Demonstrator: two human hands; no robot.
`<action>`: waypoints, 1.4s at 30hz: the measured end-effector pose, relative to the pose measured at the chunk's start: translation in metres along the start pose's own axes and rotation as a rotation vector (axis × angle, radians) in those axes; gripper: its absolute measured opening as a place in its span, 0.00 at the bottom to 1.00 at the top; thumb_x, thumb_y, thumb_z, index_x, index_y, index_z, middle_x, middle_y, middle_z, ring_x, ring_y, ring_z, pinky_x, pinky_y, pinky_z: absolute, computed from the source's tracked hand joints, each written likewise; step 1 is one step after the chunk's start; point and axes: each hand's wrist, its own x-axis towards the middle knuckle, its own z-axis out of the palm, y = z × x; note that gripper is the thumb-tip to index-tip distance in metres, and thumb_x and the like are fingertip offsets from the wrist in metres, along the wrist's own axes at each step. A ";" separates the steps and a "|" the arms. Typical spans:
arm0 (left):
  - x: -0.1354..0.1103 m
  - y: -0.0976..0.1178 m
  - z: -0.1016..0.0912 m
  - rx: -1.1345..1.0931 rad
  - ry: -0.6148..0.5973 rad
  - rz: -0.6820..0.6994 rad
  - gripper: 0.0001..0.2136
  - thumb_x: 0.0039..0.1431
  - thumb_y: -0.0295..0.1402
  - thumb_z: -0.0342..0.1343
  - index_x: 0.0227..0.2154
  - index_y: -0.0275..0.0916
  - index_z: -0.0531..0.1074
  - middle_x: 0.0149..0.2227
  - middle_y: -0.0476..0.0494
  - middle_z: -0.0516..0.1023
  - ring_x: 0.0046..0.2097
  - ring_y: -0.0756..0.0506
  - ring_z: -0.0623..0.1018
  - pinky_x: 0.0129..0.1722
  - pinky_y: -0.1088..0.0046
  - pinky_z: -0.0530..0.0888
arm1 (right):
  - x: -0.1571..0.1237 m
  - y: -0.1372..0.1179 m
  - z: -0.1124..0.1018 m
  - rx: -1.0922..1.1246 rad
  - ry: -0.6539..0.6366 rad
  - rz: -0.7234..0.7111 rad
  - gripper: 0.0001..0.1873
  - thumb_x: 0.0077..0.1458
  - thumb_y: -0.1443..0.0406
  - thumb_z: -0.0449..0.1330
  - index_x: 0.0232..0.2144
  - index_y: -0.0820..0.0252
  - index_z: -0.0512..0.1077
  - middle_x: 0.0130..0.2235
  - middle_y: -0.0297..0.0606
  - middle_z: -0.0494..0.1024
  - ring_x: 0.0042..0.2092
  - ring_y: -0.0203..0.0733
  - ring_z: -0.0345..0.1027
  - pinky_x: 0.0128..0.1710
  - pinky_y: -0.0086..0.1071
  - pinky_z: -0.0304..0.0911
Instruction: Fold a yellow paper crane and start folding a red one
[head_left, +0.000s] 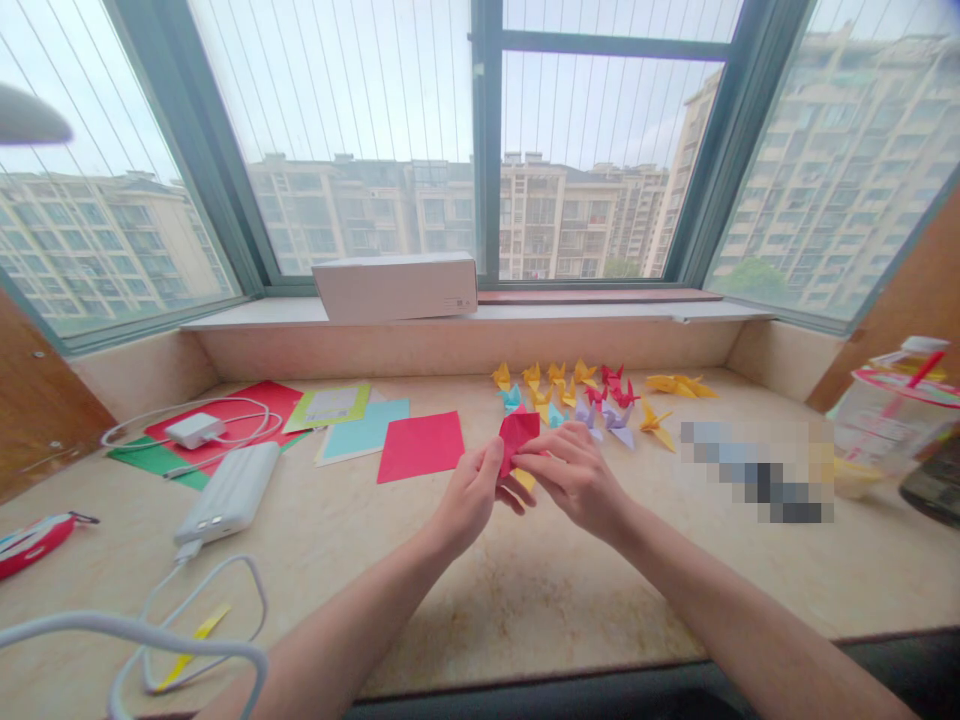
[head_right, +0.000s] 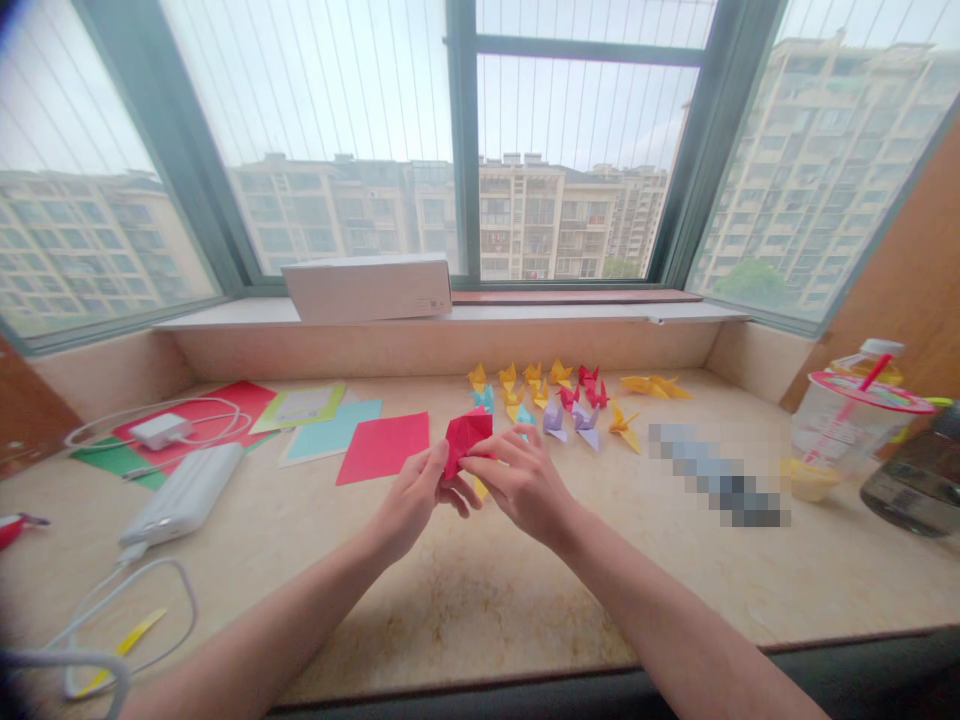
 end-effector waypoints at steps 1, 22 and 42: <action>0.000 0.000 0.001 -0.001 -0.002 -0.002 0.24 0.60 0.55 0.49 0.33 0.34 0.69 0.24 0.45 0.75 0.24 0.45 0.79 0.21 0.73 0.73 | 0.000 -0.001 0.001 0.018 0.021 0.013 0.12 0.63 0.68 0.57 0.45 0.50 0.76 0.42 0.38 0.81 0.42 0.44 0.73 0.50 0.44 0.58; -0.002 0.004 -0.001 0.121 -0.072 0.006 0.23 0.62 0.50 0.49 0.52 0.37 0.65 0.39 0.40 0.75 0.28 0.46 0.80 0.18 0.74 0.76 | 0.010 -0.013 0.005 0.537 0.196 0.427 0.05 0.56 0.65 0.64 0.27 0.56 0.77 0.42 0.42 0.80 0.46 0.47 0.73 0.50 0.44 0.66; 0.002 -0.008 -0.005 0.091 0.046 -0.015 0.33 0.59 0.42 0.59 0.62 0.43 0.50 0.46 0.36 0.77 0.27 0.48 0.80 0.22 0.73 0.76 | -0.002 -0.004 0.016 0.201 0.153 0.256 0.07 0.64 0.66 0.53 0.42 0.55 0.70 0.42 0.41 0.80 0.44 0.46 0.75 0.44 0.39 0.69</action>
